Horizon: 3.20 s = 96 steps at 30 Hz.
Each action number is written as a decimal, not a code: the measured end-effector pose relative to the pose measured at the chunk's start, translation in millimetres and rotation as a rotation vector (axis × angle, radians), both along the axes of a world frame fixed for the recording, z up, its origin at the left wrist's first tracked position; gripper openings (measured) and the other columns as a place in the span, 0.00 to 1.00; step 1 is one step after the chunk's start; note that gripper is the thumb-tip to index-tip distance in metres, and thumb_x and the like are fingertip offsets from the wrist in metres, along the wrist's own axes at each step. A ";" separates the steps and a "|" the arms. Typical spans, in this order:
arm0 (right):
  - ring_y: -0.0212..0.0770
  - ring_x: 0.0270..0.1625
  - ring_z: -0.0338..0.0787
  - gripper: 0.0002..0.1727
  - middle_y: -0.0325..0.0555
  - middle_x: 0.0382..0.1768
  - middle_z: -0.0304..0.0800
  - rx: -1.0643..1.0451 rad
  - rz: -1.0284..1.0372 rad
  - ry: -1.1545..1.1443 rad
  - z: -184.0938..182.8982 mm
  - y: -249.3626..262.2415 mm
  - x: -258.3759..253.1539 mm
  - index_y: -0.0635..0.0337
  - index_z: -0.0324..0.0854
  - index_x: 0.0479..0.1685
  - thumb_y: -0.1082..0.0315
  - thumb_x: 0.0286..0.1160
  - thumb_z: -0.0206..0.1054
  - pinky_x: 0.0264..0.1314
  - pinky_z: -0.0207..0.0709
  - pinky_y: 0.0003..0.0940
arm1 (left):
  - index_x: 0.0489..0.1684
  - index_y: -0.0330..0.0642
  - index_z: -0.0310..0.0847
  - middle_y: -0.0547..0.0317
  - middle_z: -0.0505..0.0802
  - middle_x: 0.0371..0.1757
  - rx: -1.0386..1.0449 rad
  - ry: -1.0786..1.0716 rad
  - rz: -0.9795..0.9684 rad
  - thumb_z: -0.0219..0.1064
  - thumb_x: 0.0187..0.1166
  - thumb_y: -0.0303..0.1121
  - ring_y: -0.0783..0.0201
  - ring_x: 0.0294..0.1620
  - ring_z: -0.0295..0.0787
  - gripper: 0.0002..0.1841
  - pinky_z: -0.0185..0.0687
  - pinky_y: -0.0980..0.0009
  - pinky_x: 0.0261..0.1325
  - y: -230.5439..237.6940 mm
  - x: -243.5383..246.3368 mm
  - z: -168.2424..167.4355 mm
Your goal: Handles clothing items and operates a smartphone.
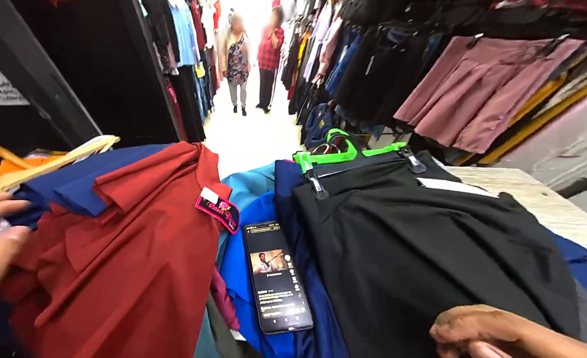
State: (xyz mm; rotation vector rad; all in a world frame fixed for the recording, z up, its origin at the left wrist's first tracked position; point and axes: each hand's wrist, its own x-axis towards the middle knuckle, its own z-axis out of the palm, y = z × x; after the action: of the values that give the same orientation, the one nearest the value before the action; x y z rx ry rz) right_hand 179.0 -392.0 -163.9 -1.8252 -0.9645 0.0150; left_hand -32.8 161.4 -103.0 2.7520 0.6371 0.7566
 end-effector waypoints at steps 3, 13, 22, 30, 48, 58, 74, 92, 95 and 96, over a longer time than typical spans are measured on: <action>0.35 0.43 0.94 0.11 0.42 0.41 0.95 -0.086 0.071 -0.067 4.6 13.0 11.8 0.58 0.90 0.44 0.61 0.79 0.65 0.52 0.90 0.34 | 0.63 0.35 0.86 0.41 0.89 0.67 -0.024 -0.017 -0.393 0.59 0.85 0.44 0.47 0.74 0.83 0.22 0.76 0.49 0.78 -105.7 0.0 -5.0; 0.46 0.77 0.79 0.23 0.57 0.70 0.83 -0.062 0.242 -0.072 -70.9 109.1 8.1 0.53 0.89 0.55 0.50 0.91 0.50 0.82 0.71 0.41 | 0.74 0.28 0.75 0.39 0.89 0.68 -0.075 -0.170 -0.413 0.62 0.68 0.76 0.52 0.69 0.88 0.53 0.82 0.56 0.72 -236.5 79.5 -135.4; 0.52 0.85 0.71 0.20 0.51 0.75 0.81 -0.101 0.341 -0.148 -65.3 105.3 1.9 0.36 0.93 0.51 0.46 0.89 0.53 0.89 0.59 0.50 | 0.76 0.29 0.73 0.45 0.91 0.68 -0.021 -0.125 -0.415 0.60 0.69 0.76 0.57 0.69 0.88 0.53 0.79 0.56 0.75 -238.6 77.3 -137.3; 0.52 0.84 0.73 0.33 0.57 0.78 0.77 -0.232 0.153 -0.153 -60.5 113.4 3.9 0.47 0.86 0.61 0.31 0.82 0.51 0.86 0.64 0.47 | 0.75 0.29 0.72 0.42 0.90 0.68 -0.002 -0.136 -0.425 0.61 0.70 0.75 0.56 0.70 0.87 0.52 0.76 0.60 0.77 -234.4 80.5 -137.1; 0.41 0.72 0.84 0.17 0.54 0.67 0.85 -0.077 0.038 -0.075 -59.7 105.4 3.2 0.57 0.88 0.49 0.62 0.89 0.53 0.76 0.78 0.31 | 0.76 0.33 0.72 0.45 0.90 0.68 0.004 -0.127 -0.429 0.65 0.67 0.73 0.58 0.72 0.86 0.51 0.75 0.61 0.77 -234.9 77.8 -137.6; 0.41 0.71 0.85 0.13 0.51 0.61 0.88 -0.048 0.045 -0.064 -60.0 106.7 4.5 0.57 0.88 0.41 0.67 0.85 0.56 0.75 0.79 0.30 | 0.76 0.34 0.72 0.45 0.90 0.68 0.006 -0.119 -0.432 0.66 0.68 0.72 0.58 0.72 0.86 0.49 0.75 0.61 0.77 -234.8 78.4 -136.6; 0.41 0.71 0.85 0.14 0.50 0.61 0.88 -0.074 0.073 -0.091 -62.4 105.4 7.3 0.57 0.88 0.43 0.67 0.86 0.54 0.76 0.78 0.32 | 0.75 0.32 0.71 0.44 0.90 0.68 -0.027 -0.124 -0.447 0.70 0.68 0.67 0.58 0.71 0.86 0.47 0.76 0.61 0.77 -234.0 78.6 -135.5; 0.49 0.75 0.83 0.22 0.61 0.72 0.82 -0.255 -0.039 -0.135 -71.7 119.5 4.4 0.61 0.89 0.59 0.60 0.89 0.51 0.80 0.74 0.39 | 0.76 0.23 0.69 0.44 0.92 0.64 0.029 -0.123 -0.411 0.67 0.64 0.70 0.54 0.66 0.90 0.55 0.80 0.57 0.72 -234.4 84.9 -135.9; 0.49 0.79 0.78 0.24 0.57 0.76 0.80 -0.261 0.008 -0.046 -70.3 119.5 4.2 0.60 0.88 0.64 0.58 0.90 0.48 0.84 0.69 0.42 | 0.76 0.22 0.69 0.43 0.92 0.65 0.030 -0.136 -0.427 0.65 0.66 0.71 0.54 0.67 0.90 0.55 0.80 0.57 0.72 -232.2 85.0 -137.5; 0.49 0.81 0.77 0.24 0.56 0.77 0.79 -0.253 0.020 -0.005 -69.6 119.7 4.1 0.59 0.87 0.64 0.59 0.90 0.48 0.86 0.67 0.43 | 0.76 0.22 0.69 0.43 0.92 0.64 0.030 -0.141 -0.430 0.65 0.67 0.71 0.54 0.67 0.90 0.54 0.80 0.57 0.72 -231.6 85.2 -138.0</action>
State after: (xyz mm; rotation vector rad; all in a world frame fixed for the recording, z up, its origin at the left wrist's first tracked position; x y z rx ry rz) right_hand 183.1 -272.3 -233.5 -2.0465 -1.0208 0.1510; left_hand 52.4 -70.3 -241.1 2.6869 0.0000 0.8454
